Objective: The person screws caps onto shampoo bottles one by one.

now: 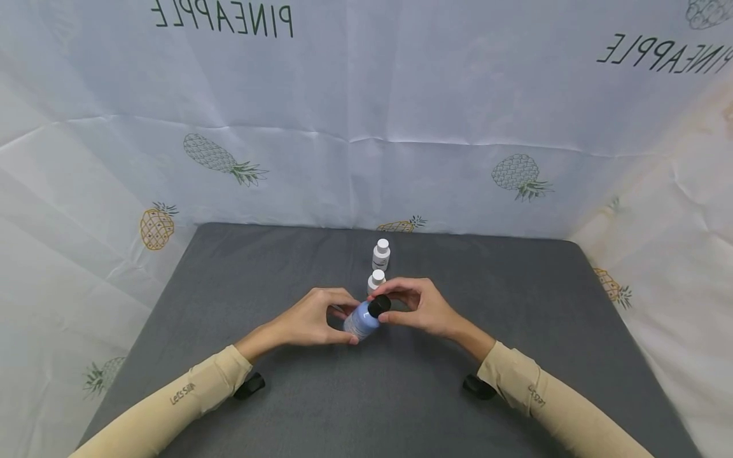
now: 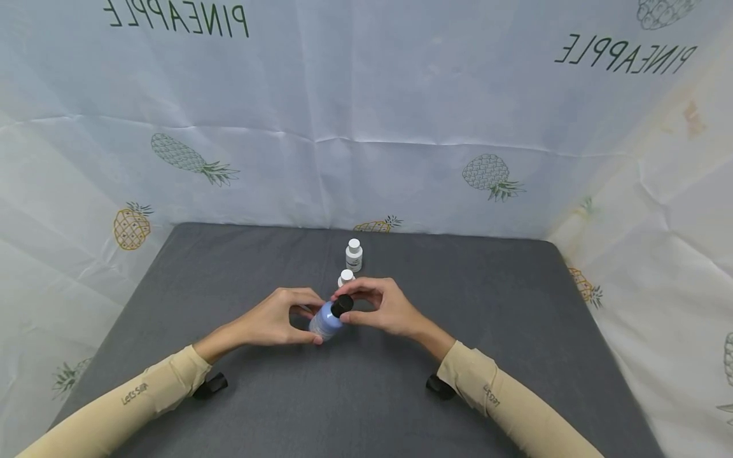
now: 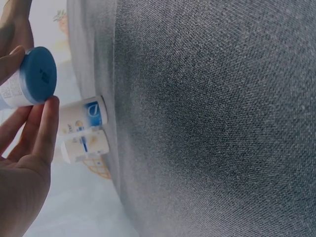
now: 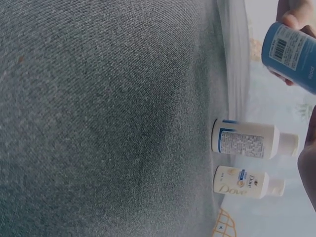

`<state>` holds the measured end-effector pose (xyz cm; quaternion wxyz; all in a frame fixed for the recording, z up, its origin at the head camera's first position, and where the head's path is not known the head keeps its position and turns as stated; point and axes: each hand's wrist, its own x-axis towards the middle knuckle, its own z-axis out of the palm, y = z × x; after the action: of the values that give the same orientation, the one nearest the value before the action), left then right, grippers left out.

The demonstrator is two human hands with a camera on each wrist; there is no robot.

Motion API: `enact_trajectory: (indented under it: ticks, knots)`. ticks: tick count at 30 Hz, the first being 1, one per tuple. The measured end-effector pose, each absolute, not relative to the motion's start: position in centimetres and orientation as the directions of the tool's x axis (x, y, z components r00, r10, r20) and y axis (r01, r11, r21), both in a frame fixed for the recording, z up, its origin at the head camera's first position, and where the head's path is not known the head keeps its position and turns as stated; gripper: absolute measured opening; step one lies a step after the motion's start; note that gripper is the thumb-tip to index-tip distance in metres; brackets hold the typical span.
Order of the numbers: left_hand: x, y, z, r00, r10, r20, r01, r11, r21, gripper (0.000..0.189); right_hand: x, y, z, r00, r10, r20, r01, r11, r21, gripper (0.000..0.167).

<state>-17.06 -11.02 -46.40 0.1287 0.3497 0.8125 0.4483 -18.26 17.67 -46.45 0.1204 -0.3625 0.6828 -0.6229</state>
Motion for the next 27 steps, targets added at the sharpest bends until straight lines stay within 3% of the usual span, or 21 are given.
enact_trajectory:
  ticks: [18,27]
  knots:
    - [-17.2,-11.0,-46.3,-0.729,0.674,0.118,0.465,0.362,0.808,0.046,-17.0,16.2,-46.5,-0.841,-0.456,0.29,-0.381,0.119,-0.917,0.032]
    - [-17.3,-11.0,-46.4,-0.734,0.668,0.125,0.471,0.367,0.802,0.046,-16.9,16.0,-46.6,-0.854,-0.435,0.287,-0.371,0.121,-0.921,0.032]
